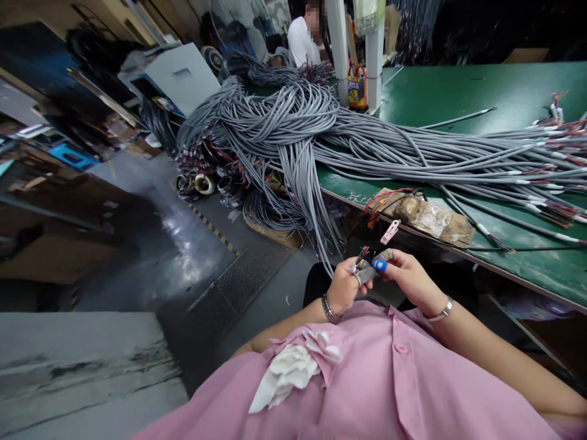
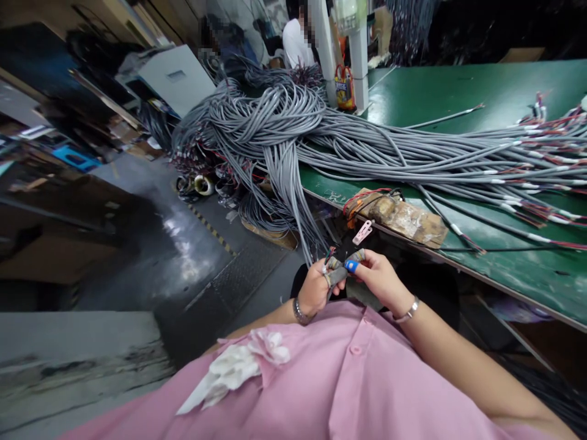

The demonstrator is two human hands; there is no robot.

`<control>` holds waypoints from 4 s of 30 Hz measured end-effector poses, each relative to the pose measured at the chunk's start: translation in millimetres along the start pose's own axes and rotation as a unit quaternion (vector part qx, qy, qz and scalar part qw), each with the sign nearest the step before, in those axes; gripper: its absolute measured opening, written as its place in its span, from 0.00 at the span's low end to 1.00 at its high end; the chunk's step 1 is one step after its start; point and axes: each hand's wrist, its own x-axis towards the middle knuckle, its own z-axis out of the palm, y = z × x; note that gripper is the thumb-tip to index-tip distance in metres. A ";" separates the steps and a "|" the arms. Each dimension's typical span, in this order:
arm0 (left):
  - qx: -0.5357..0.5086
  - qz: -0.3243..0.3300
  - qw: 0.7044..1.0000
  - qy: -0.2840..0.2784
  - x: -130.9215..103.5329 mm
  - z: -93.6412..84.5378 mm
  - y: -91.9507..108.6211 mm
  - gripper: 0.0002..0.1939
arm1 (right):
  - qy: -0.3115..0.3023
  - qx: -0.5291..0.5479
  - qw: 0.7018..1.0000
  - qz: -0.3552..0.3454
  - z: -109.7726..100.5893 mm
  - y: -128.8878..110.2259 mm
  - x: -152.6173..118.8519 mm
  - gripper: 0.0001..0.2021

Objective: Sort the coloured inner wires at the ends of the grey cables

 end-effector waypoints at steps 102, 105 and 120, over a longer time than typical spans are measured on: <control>-0.194 -0.179 0.953 -0.147 50.5 0.7 18.1 0.11 | 0.127 0.251 0.957 -0.062 -3.1 -1.1 51.7 0.24; -0.201 -0.174 0.951 -0.156 53.8 1.0 19.2 0.11 | 0.125 0.262 0.956 -0.044 -2.2 -4.8 49.5 0.24; -0.207 -0.158 0.952 -0.159 49.7 2.0 22.7 0.11 | 0.075 0.276 0.958 -0.012 -4.4 -2.9 45.6 0.27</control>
